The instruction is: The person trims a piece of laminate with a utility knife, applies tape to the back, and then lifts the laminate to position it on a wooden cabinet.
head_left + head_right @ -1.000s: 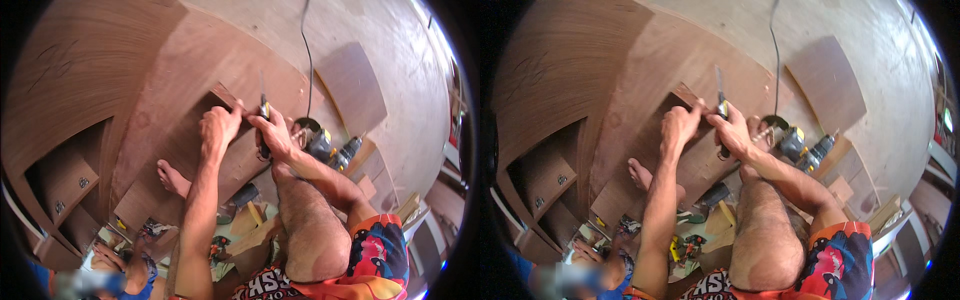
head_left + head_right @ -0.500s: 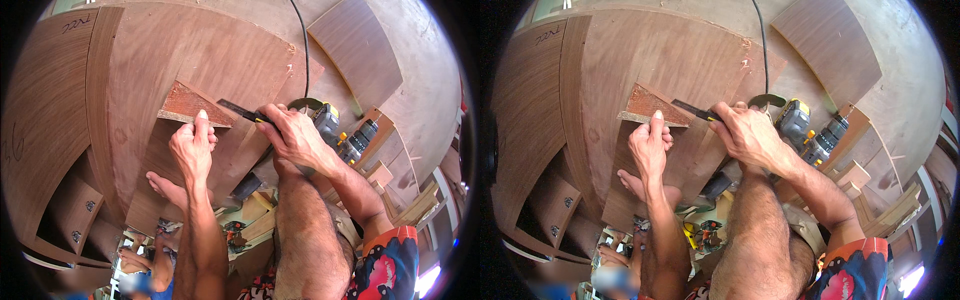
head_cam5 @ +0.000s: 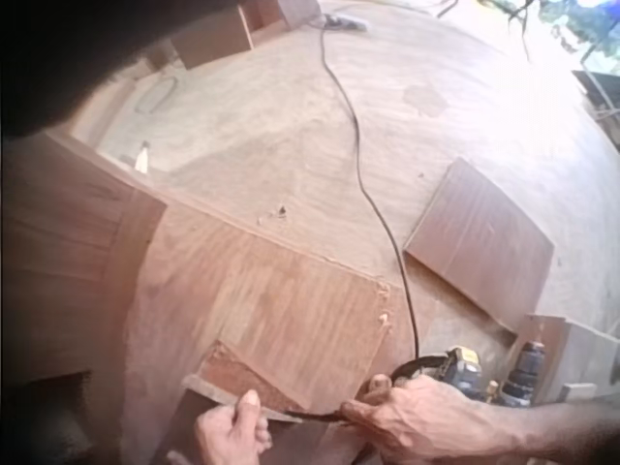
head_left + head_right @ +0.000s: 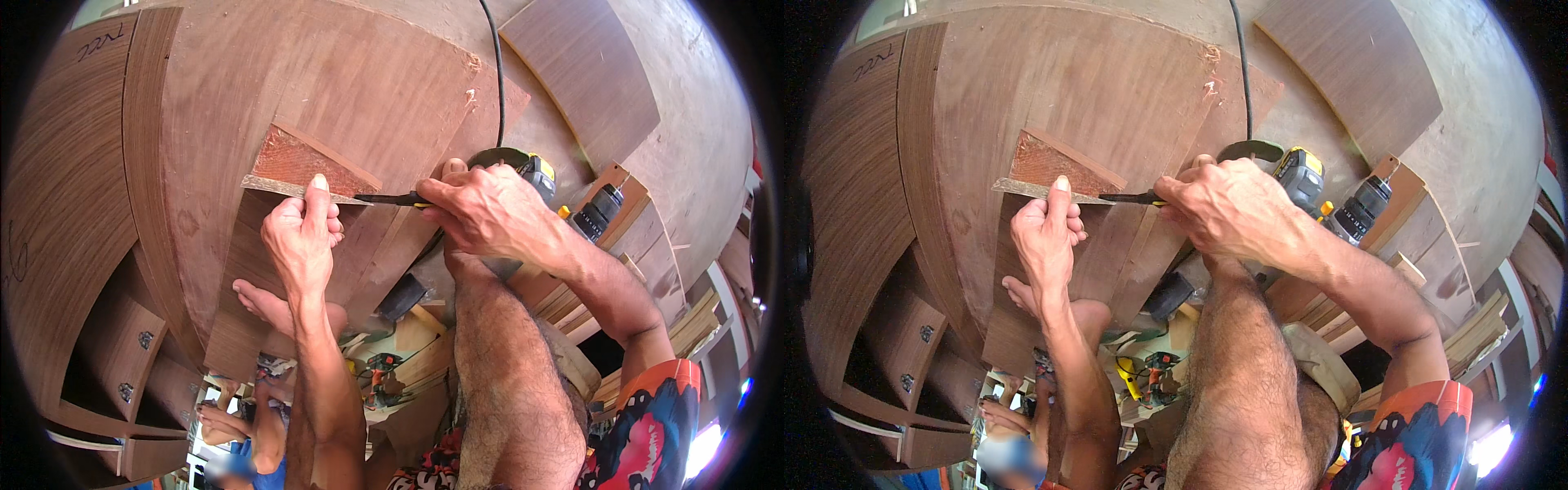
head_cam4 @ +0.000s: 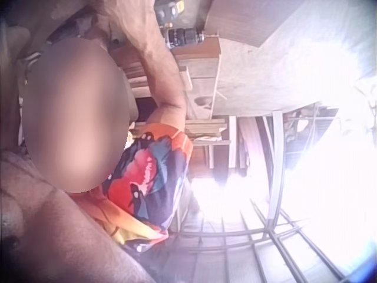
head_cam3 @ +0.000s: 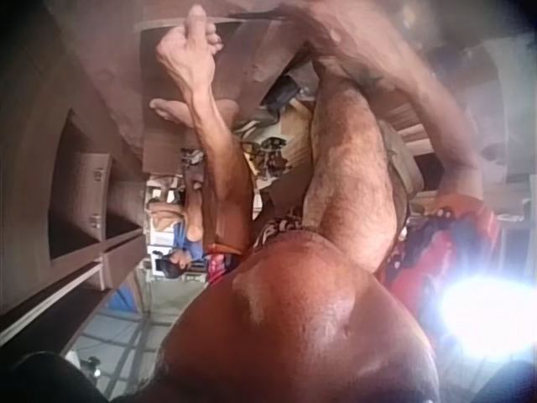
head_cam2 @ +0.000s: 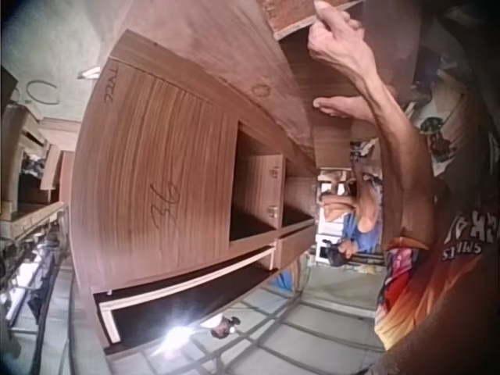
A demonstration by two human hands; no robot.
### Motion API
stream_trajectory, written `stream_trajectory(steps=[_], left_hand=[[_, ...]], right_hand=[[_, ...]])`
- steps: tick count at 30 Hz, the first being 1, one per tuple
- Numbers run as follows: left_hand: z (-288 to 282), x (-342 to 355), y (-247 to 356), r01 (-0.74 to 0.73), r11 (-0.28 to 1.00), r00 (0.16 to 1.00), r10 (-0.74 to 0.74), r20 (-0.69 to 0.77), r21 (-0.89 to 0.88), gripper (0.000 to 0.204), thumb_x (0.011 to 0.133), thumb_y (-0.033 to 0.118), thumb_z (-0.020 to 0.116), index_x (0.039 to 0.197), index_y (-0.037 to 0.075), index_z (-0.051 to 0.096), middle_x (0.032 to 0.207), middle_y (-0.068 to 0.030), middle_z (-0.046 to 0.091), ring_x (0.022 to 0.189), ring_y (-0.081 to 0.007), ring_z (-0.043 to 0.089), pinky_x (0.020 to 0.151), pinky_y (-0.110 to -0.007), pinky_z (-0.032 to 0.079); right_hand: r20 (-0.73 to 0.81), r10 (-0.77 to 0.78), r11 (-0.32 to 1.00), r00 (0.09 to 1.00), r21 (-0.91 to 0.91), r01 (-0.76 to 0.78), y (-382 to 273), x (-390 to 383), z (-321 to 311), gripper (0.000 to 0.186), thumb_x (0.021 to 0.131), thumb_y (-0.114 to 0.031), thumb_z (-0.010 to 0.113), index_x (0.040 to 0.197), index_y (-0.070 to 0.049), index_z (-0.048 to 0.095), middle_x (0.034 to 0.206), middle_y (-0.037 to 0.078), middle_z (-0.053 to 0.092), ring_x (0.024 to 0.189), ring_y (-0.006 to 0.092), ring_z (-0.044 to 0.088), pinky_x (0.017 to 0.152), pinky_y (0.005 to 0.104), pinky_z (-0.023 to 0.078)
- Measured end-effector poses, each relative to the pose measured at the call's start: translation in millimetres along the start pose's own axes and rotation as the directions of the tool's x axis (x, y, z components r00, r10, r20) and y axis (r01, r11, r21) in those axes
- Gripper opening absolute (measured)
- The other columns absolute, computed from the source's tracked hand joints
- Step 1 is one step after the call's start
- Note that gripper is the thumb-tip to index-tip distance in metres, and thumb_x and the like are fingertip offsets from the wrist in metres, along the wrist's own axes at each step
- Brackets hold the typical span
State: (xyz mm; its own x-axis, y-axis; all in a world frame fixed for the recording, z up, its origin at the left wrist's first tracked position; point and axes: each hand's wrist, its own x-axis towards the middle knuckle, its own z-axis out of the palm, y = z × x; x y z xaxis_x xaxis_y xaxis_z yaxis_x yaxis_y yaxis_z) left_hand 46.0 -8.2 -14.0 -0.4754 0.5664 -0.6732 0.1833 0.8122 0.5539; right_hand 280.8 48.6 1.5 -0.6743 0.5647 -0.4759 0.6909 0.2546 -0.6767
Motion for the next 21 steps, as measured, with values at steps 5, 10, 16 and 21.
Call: stream_trajectory(steps=[5,10,16,21], left_hand=[[-5.4,-0.2,-3.5,-0.002,1.0,1.0,0.002,-0.004,0.004,0.052,0.097,0.043,0.073,0.073,-0.002,0.065,0.059,-0.0035,0.058,0.047,-0.0082,0.051,0.046,-0.025,0.046],[-5.5,-3.1,-1.9,0.025,1.0,1.0,-0.025,-0.006,0.016,0.051,0.098,0.042,0.072,0.072,-0.002,0.064,0.059,-0.0028,0.057,0.048,-0.0079,0.051,0.046,-0.025,0.046],[-0.8,-3.7,-0.2,0.012,1.0,1.0,-0.013,-0.016,-0.017,0.051,0.098,0.042,0.072,0.073,-0.001,0.064,0.058,-0.0025,0.057,0.047,-0.0076,0.05,0.046,-0.024,0.046],[-5.7,-5.3,-3.3,0.015,1.0,1.0,-0.015,-0.027,-0.015,0.05,0.099,0.042,0.071,0.072,0.0,0.064,0.058,-0.0022,0.056,0.046,-0.0072,0.049,0.046,-0.024,0.045]], right_hand=[[-0.044,-0.004,0.999,0.999,0.035,0.005,0.2,-7.0,-17.2,0.024,0.093,-0.027,0.069,0.105,-0.007,0.063,0.078,0.015,0.066,0.074,0.0363,0.069,0.063,0.0471,0.053],[-0.071,0.041,0.996,0.997,0.085,-0.035,-6.4,14.1,-4.5,0.023,0.096,-0.025,0.067,0.102,-0.005,0.057,0.074,0.017,0.064,0.072,0.0395,0.068,0.06,0.0505,0.052],[-0.021,-0.009,0.998,1.0,0.057,0.01,-0.9,13.6,6.1,0.025,0.095,-0.027,0.069,0.099,-0.006,0.056,0.077,0.018,0.063,0.072,0.0393,0.067,0.061,0.0502,0.052],[0.036,-0.07,0.994,0.997,0.086,0.066,11.5,2.7,-10.8,0.026,0.093,-0.028,0.07,0.102,-0.006,0.059,0.076,0.017,0.062,0.069,0.0377,0.066,0.06,0.0488,0.05]])
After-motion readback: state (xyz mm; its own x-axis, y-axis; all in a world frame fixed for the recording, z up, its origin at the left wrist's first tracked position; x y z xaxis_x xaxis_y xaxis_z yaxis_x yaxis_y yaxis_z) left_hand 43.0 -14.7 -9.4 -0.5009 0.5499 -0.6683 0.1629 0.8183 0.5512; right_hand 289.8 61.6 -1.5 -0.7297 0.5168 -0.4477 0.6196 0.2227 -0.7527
